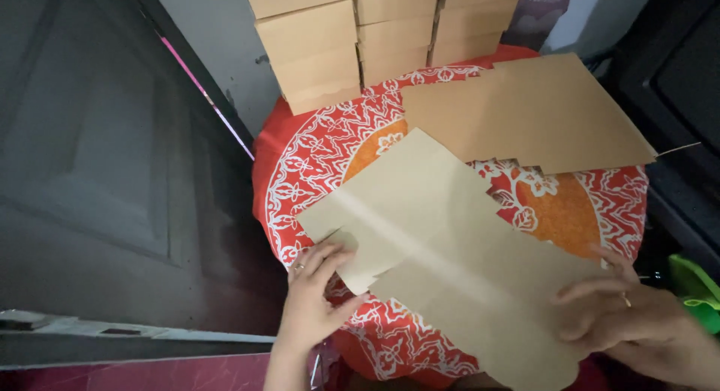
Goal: Folding flat cardboard templates into small boxes.
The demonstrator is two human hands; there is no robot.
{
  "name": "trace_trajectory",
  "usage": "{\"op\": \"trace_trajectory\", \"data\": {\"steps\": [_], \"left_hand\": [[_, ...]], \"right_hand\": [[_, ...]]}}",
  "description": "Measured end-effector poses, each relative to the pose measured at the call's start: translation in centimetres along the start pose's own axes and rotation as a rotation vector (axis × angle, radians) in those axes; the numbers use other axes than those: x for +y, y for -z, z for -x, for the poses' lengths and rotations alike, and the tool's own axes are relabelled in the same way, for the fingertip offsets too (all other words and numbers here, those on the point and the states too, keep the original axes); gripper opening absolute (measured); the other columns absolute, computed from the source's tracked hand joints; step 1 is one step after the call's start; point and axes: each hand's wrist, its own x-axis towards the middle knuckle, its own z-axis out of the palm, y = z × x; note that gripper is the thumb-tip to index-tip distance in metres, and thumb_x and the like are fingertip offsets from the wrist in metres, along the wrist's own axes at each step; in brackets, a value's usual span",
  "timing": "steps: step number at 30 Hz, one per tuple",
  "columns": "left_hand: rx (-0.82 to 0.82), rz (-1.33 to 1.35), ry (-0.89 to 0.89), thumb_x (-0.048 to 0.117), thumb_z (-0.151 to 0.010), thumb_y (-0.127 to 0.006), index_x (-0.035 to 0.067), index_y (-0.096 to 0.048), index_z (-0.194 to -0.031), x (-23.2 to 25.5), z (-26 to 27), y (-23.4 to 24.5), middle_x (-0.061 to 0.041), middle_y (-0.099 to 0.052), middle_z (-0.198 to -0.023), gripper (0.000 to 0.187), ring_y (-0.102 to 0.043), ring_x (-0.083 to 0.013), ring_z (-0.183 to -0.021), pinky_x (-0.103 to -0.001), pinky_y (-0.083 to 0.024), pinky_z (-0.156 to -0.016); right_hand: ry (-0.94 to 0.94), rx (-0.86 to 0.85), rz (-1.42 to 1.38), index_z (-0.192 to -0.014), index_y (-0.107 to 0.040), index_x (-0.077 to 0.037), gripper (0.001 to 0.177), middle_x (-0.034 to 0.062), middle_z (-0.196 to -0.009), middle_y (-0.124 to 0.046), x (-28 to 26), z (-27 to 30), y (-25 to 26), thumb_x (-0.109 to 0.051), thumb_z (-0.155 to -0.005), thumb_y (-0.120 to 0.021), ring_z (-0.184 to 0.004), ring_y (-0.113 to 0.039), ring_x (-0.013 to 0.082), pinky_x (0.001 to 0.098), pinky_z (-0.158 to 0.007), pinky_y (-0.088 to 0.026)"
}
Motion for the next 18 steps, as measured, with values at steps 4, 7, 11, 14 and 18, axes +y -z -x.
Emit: {"op": "trace_trajectory", "data": {"steps": [4,7,11,14,18], "left_hand": [[0.022,0.029,0.026,0.005,-0.053,-0.058,0.028,-0.072,-0.127,-2.2,0.2,0.7,0.003,-0.067,-0.135,0.078,-0.055,-0.023,-0.137,-0.049,-0.029,-0.112],[0.087,0.018,0.046,0.029,-0.079,-0.081,0.038,-0.081,-0.111,-3.3,0.3,0.0,0.008,-0.07,-0.132,0.034,-0.05,-0.026,-0.143,-0.05,-0.024,-0.106],[0.073,-0.069,-0.019,-0.015,-0.045,-0.057,0.033,-0.078,-0.118,-0.7,0.4,1.6,0.014,-0.076,-0.122,0.09,-0.051,-0.0222,-0.142,-0.063,-0.004,-0.12],[0.152,-0.161,-0.046,-0.004,-0.055,-0.062,0.03,-0.076,-0.12,1.4,1.0,3.0,0.01,-0.077,-0.11,0.074,-0.057,-0.0223,-0.136,-0.073,0.0,-0.116],[0.253,-0.206,-0.169,0.011,-0.081,-0.064,0.023,-0.077,-0.113,3.1,1.7,3.9,0.007,-0.075,-0.112,0.036,-0.067,-0.0201,-0.123,-0.059,-0.018,-0.118]], "right_hand": [[0.147,-0.132,-0.213,-0.062,-0.072,-0.019,0.025,-0.009,-0.067,-0.084,2.4,-0.5,1.7,-0.028,-0.086,-0.071,-0.086,-0.083,0.0198,0.0667,-0.115,-0.024],[0.106,-0.121,-0.21,-0.067,-0.072,-0.023,0.014,-0.0098,-0.062,-0.081,2.5,-1.0,2.0,-0.026,-0.081,-0.074,-0.079,-0.086,0.0168,0.0572,-0.116,-0.027],[0.015,-0.077,0.176,-0.08,-0.081,-0.027,0.025,-0.0145,-0.081,-0.081,1.5,-2.3,3.6,-0.032,-0.09,-0.059,-0.087,-0.08,0.011,0.0468,-0.121,-0.025],[0.183,-0.11,0.663,-0.114,-0.071,-0.04,0.044,-0.0199,-0.101,-0.071,3.2,0.3,6.0,-0.009,-0.097,-0.044,-0.113,-0.063,0.0204,0.0587,-0.13,-0.011],[-0.465,0.302,0.449,-0.131,-0.062,-0.02,0.049,-0.0025,-0.123,-0.067,13.1,9.9,6.4,-0.015,-0.084,-0.074,-0.128,-0.057,0.0226,0.0424,-0.125,-0.033]]}}
